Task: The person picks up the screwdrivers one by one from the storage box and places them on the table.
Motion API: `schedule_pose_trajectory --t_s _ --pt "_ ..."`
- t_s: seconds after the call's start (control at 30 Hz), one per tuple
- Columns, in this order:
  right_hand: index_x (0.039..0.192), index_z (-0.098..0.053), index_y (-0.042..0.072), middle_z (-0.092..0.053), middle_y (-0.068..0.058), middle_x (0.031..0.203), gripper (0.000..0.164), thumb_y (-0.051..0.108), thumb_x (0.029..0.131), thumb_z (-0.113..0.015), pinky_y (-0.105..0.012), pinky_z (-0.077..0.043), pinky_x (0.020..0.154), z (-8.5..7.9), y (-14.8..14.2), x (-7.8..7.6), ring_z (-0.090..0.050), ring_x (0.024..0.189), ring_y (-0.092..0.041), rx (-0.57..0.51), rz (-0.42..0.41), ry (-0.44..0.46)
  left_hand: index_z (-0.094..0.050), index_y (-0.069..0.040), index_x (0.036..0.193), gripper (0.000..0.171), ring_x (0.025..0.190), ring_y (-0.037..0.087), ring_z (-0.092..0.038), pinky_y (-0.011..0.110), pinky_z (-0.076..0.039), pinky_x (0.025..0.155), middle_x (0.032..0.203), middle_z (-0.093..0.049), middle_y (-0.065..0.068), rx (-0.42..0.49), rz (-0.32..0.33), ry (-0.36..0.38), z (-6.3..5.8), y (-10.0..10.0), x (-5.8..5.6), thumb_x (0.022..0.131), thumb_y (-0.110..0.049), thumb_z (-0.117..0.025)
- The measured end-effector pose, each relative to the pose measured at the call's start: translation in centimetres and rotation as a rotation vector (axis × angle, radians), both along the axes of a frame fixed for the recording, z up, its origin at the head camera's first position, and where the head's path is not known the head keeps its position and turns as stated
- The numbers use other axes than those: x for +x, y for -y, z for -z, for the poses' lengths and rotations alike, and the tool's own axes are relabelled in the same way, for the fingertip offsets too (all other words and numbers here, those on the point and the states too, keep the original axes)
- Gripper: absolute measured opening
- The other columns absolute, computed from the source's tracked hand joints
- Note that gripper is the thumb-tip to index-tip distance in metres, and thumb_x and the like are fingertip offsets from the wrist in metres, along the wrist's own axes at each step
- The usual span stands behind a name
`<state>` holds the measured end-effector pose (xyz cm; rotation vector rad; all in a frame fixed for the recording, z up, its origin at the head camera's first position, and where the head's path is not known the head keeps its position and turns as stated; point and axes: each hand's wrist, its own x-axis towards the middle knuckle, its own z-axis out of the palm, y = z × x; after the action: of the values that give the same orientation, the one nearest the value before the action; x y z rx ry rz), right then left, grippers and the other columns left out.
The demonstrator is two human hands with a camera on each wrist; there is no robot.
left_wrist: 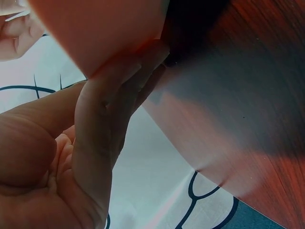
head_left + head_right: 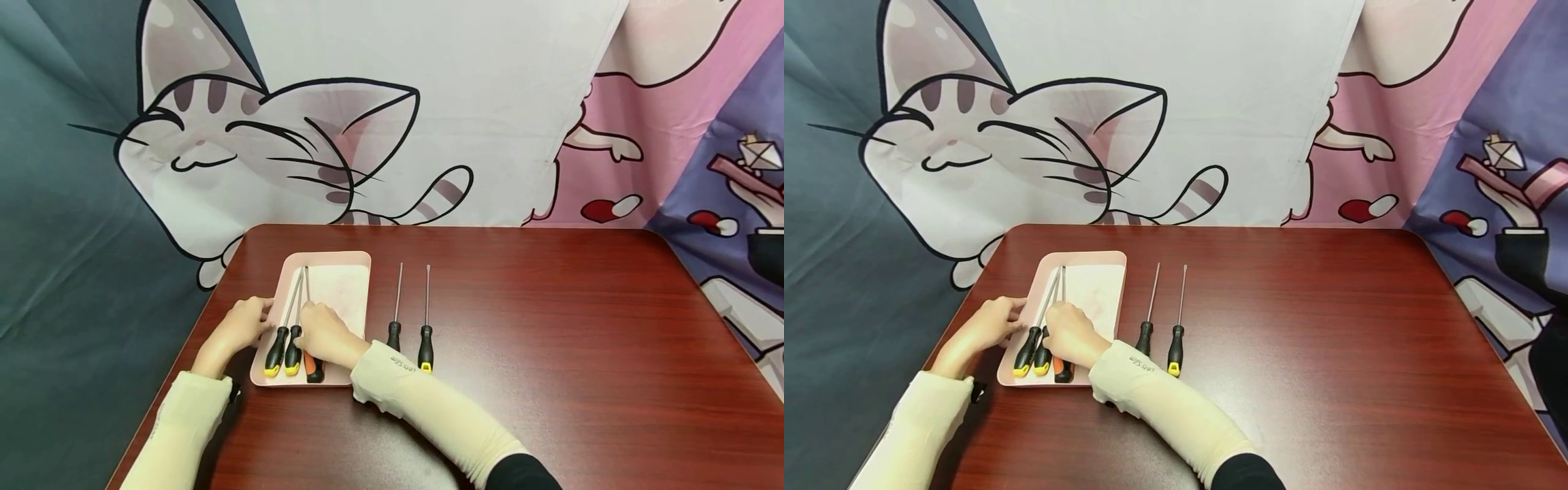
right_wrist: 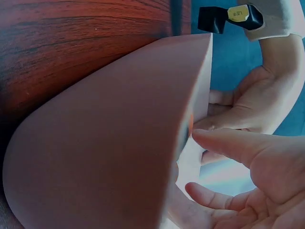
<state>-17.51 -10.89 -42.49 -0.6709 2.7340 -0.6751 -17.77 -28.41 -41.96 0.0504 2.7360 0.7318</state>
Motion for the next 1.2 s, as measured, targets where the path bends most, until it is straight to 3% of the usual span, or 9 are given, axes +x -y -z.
schedule_pose_trajectory --t_s 0.4,0.63,0.8,1.03,1.2 --pt "0.09 -0.06 0.007 -0.062 -0.004 0.083 0.026 0.018 0.082 -0.082 -0.026 -0.052 0.062 0.9 0.1 -0.4 -0.062 0.075 -0.015 0.015 -0.022 -0.021 -0.041 0.021 0.139 0.053 0.09 0.038 -0.069 0.034 -0.059 0.055 0.109 -0.064 0.036 -0.008 0.017 -0.017 -0.2 -0.3 -0.1 0.093 0.007 -0.063" --pt "0.076 -0.059 0.011 -0.06 -0.001 0.081 0.027 0.02 0.082 -0.083 -0.026 -0.051 0.061 1.5 0.1 -0.6 -0.06 0.073 -0.015 0.04 -0.022 -0.035 -0.041 0.02 0.139 0.053 0.089 0.038 -0.069 0.035 -0.059 0.055 0.11 -0.064 0.036 -0.011 0.007 -0.012 0.1 -0.3 -0.1 0.092 0.007 -0.064" --pt "0.079 -0.059 0.011 -0.059 -0.002 0.086 0.025 0.021 0.083 -0.082 -0.026 -0.05 0.058 1.6 0.3 -0.5 -0.061 0.073 -0.015 0.058 0.0 -0.031 -0.043 0.019 0.139 0.053 0.089 0.037 -0.069 0.034 -0.059 0.055 0.109 -0.065 0.034 -0.02 0.002 -0.015 0.4 -0.3 0.0 0.093 0.006 -0.064" --pt "0.068 -0.056 0.012 -0.056 0.001 0.069 0.028 0.016 0.083 -0.08 -0.026 -0.046 0.048 1.4 0.3 -0.6 -0.055 0.061 -0.012 0.027 0.019 -0.008 -0.043 0.018 0.139 0.053 0.089 0.036 -0.069 0.033 -0.059 0.054 0.108 -0.067 0.032 -0.034 0.004 -0.024 0.3 -0.3 -0.1 0.093 0.006 -0.064" --pt "0.069 -0.057 0.013 -0.057 0.002 0.069 0.027 0.017 0.084 -0.079 -0.028 -0.046 0.047 1.2 0.3 -0.6 -0.056 0.061 -0.013 0.042 0.033 -0.007 -0.044 0.018 0.139 0.053 0.088 0.035 -0.07 0.034 -0.059 0.055 0.108 -0.067 0.032 -0.042 0.01 -0.03 0.1 -0.3 0.0 0.092 0.005 -0.065"
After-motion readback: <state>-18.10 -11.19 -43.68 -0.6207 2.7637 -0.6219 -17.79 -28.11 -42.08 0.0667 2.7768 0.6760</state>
